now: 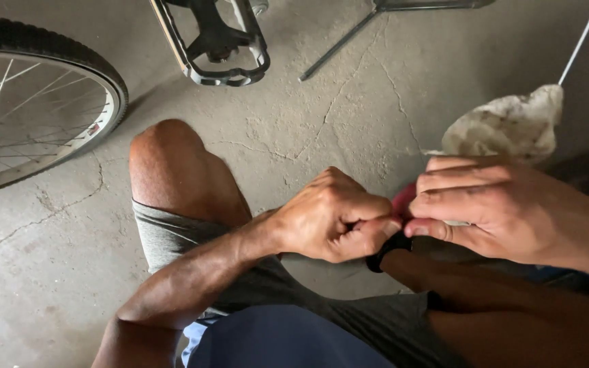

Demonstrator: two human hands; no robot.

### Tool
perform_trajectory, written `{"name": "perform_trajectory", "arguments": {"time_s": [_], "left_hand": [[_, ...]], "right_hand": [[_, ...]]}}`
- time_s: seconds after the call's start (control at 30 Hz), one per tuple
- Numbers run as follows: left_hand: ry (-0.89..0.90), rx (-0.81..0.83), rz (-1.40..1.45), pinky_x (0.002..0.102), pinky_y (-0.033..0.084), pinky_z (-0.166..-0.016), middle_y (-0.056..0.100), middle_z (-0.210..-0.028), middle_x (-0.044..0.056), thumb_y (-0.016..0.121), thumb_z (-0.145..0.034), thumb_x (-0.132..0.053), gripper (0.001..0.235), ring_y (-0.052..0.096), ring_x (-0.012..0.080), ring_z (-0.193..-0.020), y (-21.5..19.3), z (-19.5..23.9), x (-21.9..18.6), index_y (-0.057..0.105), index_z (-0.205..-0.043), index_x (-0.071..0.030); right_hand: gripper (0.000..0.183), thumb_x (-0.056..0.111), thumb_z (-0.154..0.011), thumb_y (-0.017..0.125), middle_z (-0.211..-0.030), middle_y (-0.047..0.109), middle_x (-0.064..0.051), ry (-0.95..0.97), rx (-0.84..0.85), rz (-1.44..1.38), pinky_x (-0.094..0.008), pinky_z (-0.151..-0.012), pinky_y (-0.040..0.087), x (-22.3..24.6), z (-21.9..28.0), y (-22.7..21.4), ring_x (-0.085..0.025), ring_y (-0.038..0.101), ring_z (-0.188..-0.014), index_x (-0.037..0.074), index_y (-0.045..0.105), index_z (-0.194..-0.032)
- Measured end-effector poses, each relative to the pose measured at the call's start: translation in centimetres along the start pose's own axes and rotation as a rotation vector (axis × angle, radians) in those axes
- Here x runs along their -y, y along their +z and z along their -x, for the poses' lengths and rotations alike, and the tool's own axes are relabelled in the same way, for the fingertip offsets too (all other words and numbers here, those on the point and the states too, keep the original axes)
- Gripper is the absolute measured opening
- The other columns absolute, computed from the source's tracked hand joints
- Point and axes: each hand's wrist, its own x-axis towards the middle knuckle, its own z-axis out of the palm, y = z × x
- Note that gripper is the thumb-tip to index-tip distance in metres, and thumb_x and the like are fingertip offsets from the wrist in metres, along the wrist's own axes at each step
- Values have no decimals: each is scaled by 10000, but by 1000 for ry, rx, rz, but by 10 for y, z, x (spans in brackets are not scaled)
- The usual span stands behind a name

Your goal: The person cleans a bicycle cable by hand and with a cloth, then inserts the cable into the bicycle's brake mechanism.

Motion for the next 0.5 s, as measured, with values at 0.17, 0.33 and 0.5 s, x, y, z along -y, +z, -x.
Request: {"name": "perform_trajectory", "arguments": {"time_s": [0.17,0.33,0.5], "left_hand": [[-303,-33,334,340,224,-528,294,-652,-55,536,-1178,-174,473,258,85,-590,3,-2,-7,333,-751,-147],[-427,-121,614,318,237,-639,309,-736,-74,502,-1182,-237,444,252,81,-685,14,-1,-4,354,-767,-187],[-493,-207,800,292,235,-576,332,-682,-57,529,-1153,-228,446,268,77,-620,24,0,-2,379,-736,-180]], "right_hand": [[237,161,-937,933,-1001,799,-67,-40,-134,229,-386,-739,642,8,-9,-4,-234,716,-859,7,798,-1058],[192,269,-1147,794,-1075,794,-64,-255,-186,803,-425,-829,611,8,4,-5,-247,759,-1002,79,810,-1127],[226,183,-1166,714,-976,780,-64,-419,-177,1073,-339,-723,542,14,-3,-12,-203,723,-861,51,844,-1038]]}}
